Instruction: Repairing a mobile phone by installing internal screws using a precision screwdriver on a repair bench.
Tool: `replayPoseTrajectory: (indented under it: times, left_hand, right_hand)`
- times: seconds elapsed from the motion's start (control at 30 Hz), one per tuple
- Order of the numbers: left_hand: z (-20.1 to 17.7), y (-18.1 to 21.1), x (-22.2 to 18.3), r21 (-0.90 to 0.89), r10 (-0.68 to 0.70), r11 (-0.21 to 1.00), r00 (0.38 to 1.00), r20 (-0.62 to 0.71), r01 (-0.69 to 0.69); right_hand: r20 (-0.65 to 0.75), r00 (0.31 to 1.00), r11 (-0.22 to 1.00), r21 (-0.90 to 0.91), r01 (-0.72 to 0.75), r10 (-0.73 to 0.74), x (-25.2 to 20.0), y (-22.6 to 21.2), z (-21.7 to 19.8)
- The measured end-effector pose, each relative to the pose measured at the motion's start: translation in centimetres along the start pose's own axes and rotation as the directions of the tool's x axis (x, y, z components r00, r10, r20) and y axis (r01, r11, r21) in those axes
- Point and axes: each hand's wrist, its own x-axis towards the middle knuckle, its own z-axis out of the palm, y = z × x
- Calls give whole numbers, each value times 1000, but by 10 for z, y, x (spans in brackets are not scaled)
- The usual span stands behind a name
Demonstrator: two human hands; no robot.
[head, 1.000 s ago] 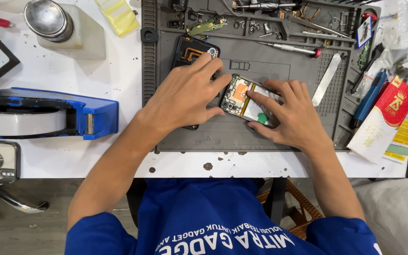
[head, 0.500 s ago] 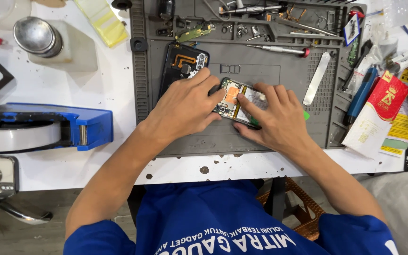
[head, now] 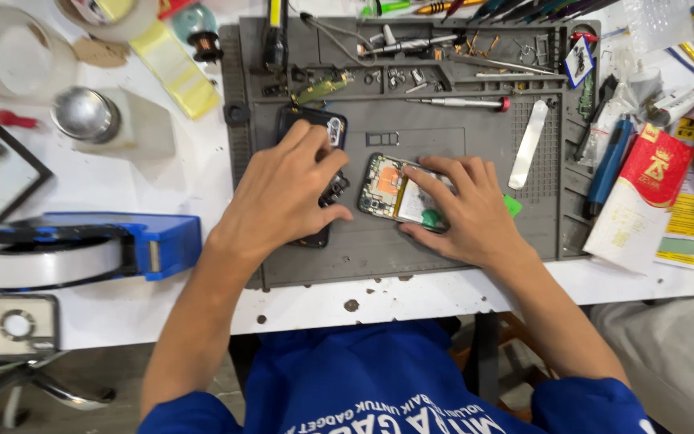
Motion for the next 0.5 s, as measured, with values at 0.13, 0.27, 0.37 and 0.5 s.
replayPoseTrajectory:
  times: [0.13,0.27,0.37,0.5]
  left_hand:
    - [-12,-4,-4,35,-184,983,977,112,181]
    - [-10,2,-1,-12,-316,945,925,212,326]
    - [-7,6,2,15,-372,927,908,192,376]
    - [-2,8,3,74,-431,902,896,106,425]
  right_hand:
    - [12,999,987,158,39,-42,13,2,2]
    - [61,993,977,193,87,-100,19,11,0]
    - [63,982,971,172,167,-180,35,14,-5]
    - [38,964,958,128,256,-263,39,24,6]
